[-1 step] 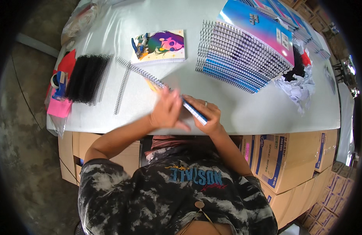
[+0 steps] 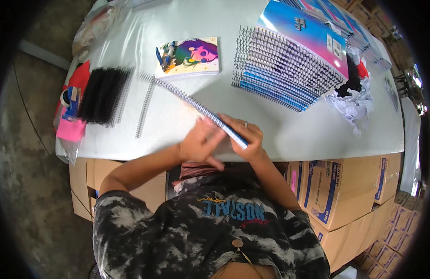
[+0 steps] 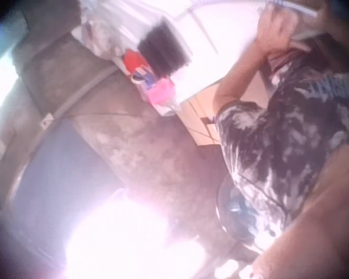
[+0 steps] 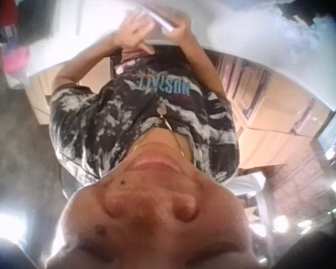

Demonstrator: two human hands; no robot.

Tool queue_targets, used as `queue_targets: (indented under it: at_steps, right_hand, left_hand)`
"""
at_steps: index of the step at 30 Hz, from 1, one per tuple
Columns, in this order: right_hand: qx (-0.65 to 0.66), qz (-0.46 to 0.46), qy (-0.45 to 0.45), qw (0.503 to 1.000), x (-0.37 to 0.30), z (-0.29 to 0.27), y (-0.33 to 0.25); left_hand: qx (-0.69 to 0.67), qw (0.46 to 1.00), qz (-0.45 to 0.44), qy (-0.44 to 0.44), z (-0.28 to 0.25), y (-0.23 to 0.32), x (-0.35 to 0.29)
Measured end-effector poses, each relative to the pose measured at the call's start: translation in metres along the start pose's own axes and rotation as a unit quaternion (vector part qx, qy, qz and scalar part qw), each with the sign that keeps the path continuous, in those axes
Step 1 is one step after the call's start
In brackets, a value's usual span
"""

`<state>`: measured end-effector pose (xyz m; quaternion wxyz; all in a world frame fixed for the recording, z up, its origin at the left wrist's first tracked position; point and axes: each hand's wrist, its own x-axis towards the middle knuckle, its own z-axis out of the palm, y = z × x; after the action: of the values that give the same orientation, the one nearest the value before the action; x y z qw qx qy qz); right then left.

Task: The person assembles spiral-bound notebooks by inserting metal coils into the punched holes of the covers. They use pliers to secure the ends of the coils and stack the finished notebooks on the table.

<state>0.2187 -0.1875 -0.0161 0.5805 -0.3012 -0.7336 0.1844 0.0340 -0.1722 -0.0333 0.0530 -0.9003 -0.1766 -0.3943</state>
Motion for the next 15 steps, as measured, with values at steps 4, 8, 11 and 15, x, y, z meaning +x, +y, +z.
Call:
queue_targets:
  at_steps: [4,8,11,15]
  right_hand:
    - [0.010,-0.007,-0.013,1.000,0.000,0.006,-0.001]
    - [0.010,0.014,-0.020,1.000,0.005,0.006,-0.005]
    - [-0.021,0.008,-0.005,1.000,0.008,0.005,-0.002]
    - [-0.015,0.003,-0.027,1.000,0.006,0.017,-0.015]
  left_hand:
    - [0.040,0.992,0.066,0.102,0.002,-0.001,0.010]
    - [0.003,1.000,0.029,-0.001,0.008,-0.002,-0.001]
    - [0.196,0.960,0.196,0.044,-0.031,-0.023,0.063]
    - [0.068,0.995,-0.065,-0.023,-0.026,0.002,0.049]
